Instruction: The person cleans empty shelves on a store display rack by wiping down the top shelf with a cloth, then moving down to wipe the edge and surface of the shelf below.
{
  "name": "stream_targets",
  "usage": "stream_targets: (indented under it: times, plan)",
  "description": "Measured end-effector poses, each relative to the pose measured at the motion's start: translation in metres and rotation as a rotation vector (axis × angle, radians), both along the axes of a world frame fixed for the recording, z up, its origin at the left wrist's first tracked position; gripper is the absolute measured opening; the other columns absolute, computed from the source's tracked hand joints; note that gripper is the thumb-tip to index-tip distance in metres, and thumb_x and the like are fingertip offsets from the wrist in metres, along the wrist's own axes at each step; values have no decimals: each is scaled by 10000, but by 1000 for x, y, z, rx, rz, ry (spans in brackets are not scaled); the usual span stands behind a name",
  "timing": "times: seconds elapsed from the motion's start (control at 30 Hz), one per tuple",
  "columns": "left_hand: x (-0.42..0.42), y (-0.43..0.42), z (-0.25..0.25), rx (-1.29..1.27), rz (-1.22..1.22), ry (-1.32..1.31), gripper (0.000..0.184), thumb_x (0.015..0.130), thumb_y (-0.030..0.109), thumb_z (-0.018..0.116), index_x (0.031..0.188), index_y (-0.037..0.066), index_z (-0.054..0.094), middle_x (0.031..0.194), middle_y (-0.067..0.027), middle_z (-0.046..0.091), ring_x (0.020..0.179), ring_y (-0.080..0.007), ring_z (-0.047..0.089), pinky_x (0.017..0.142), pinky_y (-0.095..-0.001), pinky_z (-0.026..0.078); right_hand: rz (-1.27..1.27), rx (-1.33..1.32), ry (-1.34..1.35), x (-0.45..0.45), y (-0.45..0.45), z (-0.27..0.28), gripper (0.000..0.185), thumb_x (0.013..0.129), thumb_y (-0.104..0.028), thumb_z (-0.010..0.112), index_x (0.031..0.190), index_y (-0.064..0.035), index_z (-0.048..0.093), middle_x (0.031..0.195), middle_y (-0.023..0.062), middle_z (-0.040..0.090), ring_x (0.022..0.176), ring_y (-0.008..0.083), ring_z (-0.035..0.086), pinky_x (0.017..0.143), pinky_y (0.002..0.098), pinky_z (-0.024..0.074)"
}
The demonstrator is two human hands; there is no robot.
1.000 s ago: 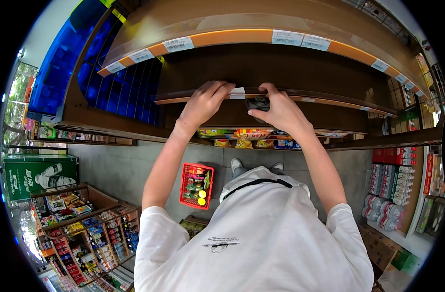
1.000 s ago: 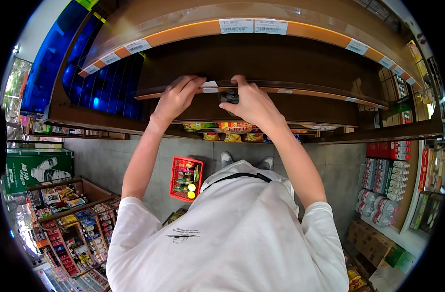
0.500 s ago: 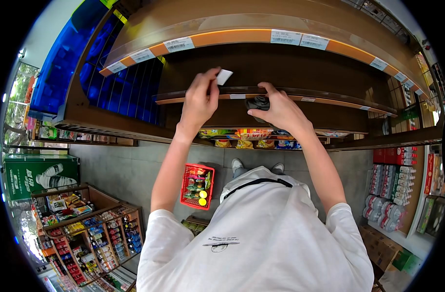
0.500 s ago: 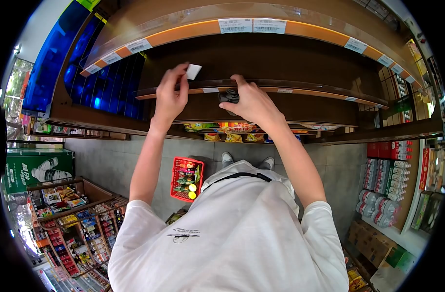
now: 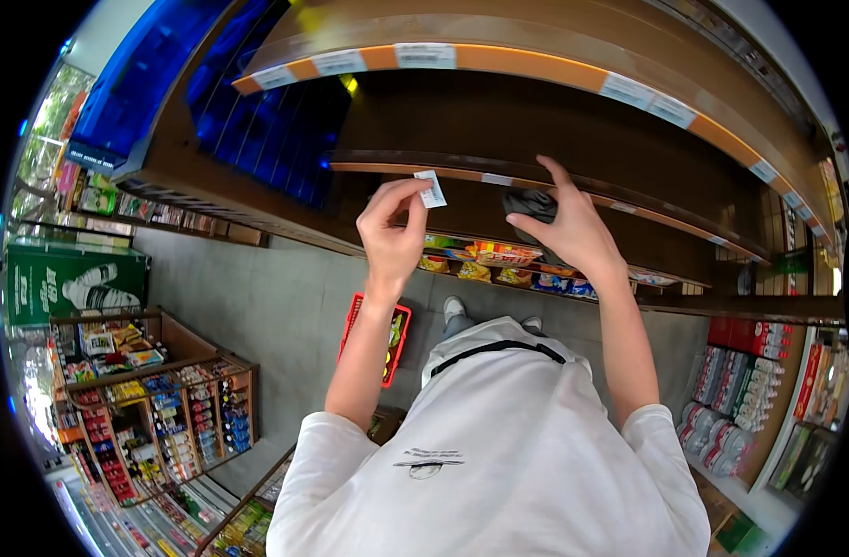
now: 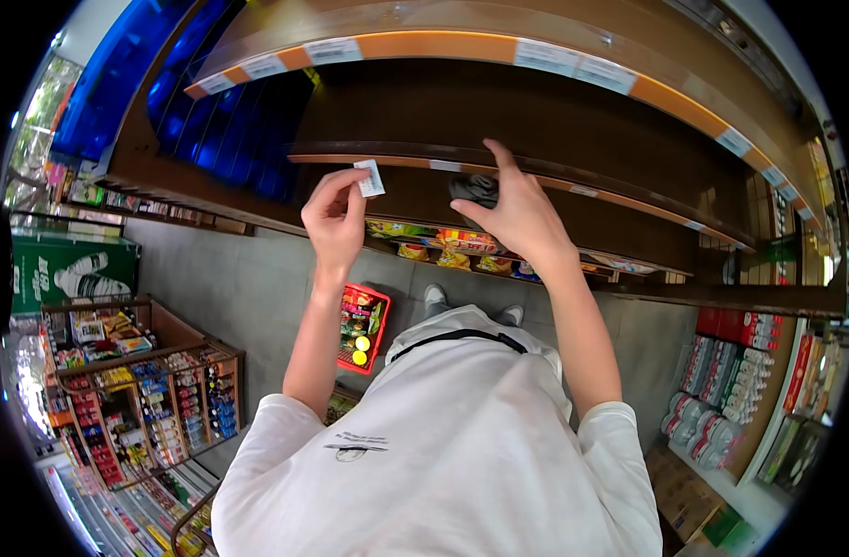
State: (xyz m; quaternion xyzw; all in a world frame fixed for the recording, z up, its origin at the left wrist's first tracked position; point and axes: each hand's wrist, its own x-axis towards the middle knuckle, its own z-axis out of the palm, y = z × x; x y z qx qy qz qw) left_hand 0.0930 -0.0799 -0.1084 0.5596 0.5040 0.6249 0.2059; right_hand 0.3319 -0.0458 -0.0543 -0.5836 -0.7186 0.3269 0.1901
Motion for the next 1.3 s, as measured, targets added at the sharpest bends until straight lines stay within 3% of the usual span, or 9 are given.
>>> stream_targets:
  times: [0.07, 0.17, 0.2, 0.3, 0.33, 0.53, 0.67, 0.93, 1.3]
  plan:
    - [-6, -7, 3, -72, -38, -65, 188, 926, -81, 592, 1062, -55, 719, 1105, -123, 701, 896, -123, 676, 766, -252, 559, -19, 26, 9, 2, -2, -4, 908, 796, -385, 832, 1526, -86, 383, 1260, 301, 631, 1204, 424, 604, 1032, 453, 482]
    - [-16, -12, 1, -152, 5, -139, 178, 932, -76, 599, 1059, -56, 721, 1082, -122, 702, 933, -133, 686, 788, -252, 559, -39, -61, 110, 6, -6, -9, 902, 793, -351, 844, 1532, -111, 386, 1220, 294, 651, 1152, 414, 639, 998, 439, 501]
    - [-16, -7, -4, -67, -22, -226, 201, 938, -67, 611, 1122, -53, 691, 1063, -116, 705, 927, -126, 689, 778, -246, 554, -46, -48, 126, 5, -10, -7, 904, 789, -324, 850, 1538, -130, 383, 1140, 286, 682, 1083, 408, 675, 959, 428, 517]
    - [-41, -3, -1, -184, 19, -224, 286, 958, -38, 636, 1243, -43, 610, 1070, -97, 690, 940, -133, 694, 782, -258, 566, -5, -73, 123, 4, -11, -5, 908, 791, -312, 848, 1541, -121, 374, 1076, 279, 701, 1036, 410, 692, 938, 431, 521]
    - [-51, -1, 7, -159, 39, -94, 333, 961, -38, 634, 1287, -30, 569, 1066, -91, 696, 903, -129, 693, 781, -241, 558, 2, -74, 123, 1, -10, -5, 908, 791, -312, 848, 1541, -121, 374, 1076, 279, 701, 1036, 410, 692, 938, 431, 521]
    - [-81, 19, 35, -189, 147, 372, 156, 918, 8, 701, 1073, 4, 718, 934, -93, 735, 788, -139, 674, 701, -264, 524, 305, -25, 6, -51, 1, -2, 930, 817, -354, 810, 1582, -151, 322, 949, 278, 703, 961, 428, 683, 896, 447, 519]
    - [-87, 28, 26, -125, 63, 407, 112, 905, 15, 712, 1012, 15, 745, 961, -115, 733, 776, -187, 684, 708, -282, 530, 433, 49, -59, -99, 9, -6, 979, 826, -326, 797, 1582, -24, 253, 810, 293, 671, 832, 479, 653, 879, 471, 520]
    - [-91, 29, 17, -40, 65, 501, 134, 902, 0, 696, 1028, 0, 741, 994, -143, 728, 908, -304, 715, 799, -337, 555, 446, 100, -135, -122, 8, -24, 970, 835, -299, 791, 1585, -26, 241, 774, 310, 656, 834, 459, 666, 842, 499, 534]
    - [-96, 28, 13, -12, 70, 531, 145, 905, -10, 677, 1040, 1, 731, 1006, -139, 725, 923, -314, 712, 798, -345, 555, 425, 160, -106, -119, 9, -28, 867, 847, -287, 781, 1543, -13, 343, 732, 281, 643, 782, 455, 664, 766, 496, 535]
